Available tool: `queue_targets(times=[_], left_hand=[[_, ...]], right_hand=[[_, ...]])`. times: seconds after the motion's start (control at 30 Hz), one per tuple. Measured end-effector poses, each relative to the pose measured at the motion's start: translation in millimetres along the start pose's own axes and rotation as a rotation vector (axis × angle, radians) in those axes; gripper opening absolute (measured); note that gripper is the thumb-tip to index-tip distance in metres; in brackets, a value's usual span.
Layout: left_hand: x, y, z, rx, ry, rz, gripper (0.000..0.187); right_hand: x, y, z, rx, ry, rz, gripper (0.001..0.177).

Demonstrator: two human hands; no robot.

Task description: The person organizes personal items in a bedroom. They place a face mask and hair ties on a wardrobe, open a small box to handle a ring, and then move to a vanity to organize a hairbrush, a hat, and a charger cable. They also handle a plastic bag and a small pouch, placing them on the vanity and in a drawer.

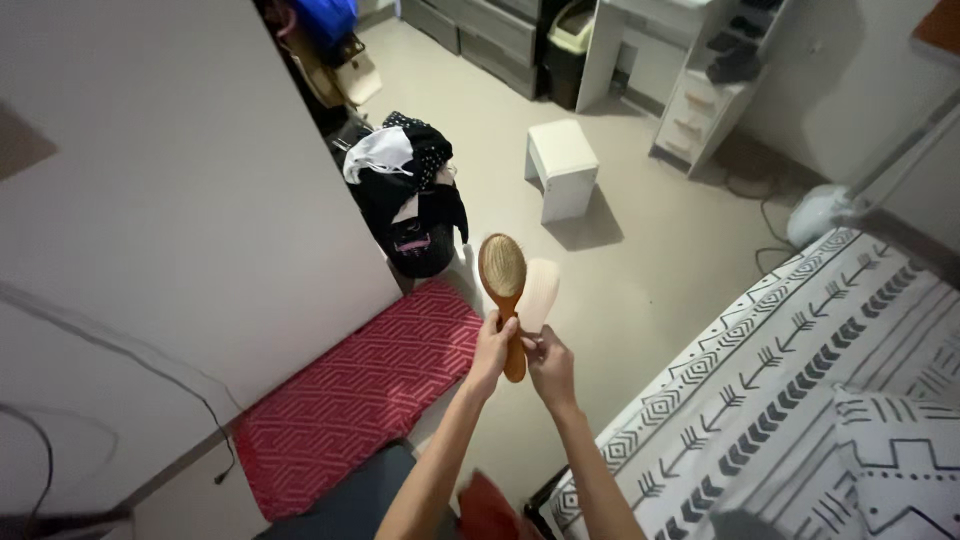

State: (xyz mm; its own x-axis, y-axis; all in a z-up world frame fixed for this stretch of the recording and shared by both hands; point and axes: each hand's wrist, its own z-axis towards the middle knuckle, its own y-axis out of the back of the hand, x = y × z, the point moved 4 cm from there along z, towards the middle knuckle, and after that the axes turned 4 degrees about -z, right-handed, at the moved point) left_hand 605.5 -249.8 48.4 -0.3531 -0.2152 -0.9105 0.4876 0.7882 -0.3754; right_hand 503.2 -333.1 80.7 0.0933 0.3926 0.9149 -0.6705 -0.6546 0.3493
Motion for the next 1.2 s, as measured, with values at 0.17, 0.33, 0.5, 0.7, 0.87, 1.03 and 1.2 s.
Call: queue_targets(times=[0.17, 0.33, 0.5, 0.7, 0.87, 1.03, 1.2], left_hand=[[-31, -9, 71, -0.006, 0.031, 0.092, 0.022], [-53, -35, 187, 0.058, -0.039, 0.115, 0.023], [-60, -69, 325, 0.140, 0.004, 0.004, 0.022], [-79, -106, 452, 0.163, -0.007, -0.020, 0.026], [-96, -119, 545, 0.106, 0.050, 0.005, 0.026], [-100, -126, 661, 0.143, 0.066, 0.049, 0.025], [-123, -150, 773, 0.188, 0.064, 0.136, 0.023]], right_hand=[[4, -6, 79, -0.062, 0.018, -0.091, 0.018], [-12, -8, 192, -0.046, -0.025, -0.137, 0.016], [-29, 5, 327, -0.085, 0.025, -0.118, 0.014], [-53, 20, 453, -0.057, -0.039, -0.142, 0.020], [-79, 7, 551, -0.036, -0.077, -0.094, 0.024], [-114, -9, 658, -0.113, -0.040, -0.245, 0.019], [-124, -18, 749, -0.194, -0.066, -0.222, 0.015]])
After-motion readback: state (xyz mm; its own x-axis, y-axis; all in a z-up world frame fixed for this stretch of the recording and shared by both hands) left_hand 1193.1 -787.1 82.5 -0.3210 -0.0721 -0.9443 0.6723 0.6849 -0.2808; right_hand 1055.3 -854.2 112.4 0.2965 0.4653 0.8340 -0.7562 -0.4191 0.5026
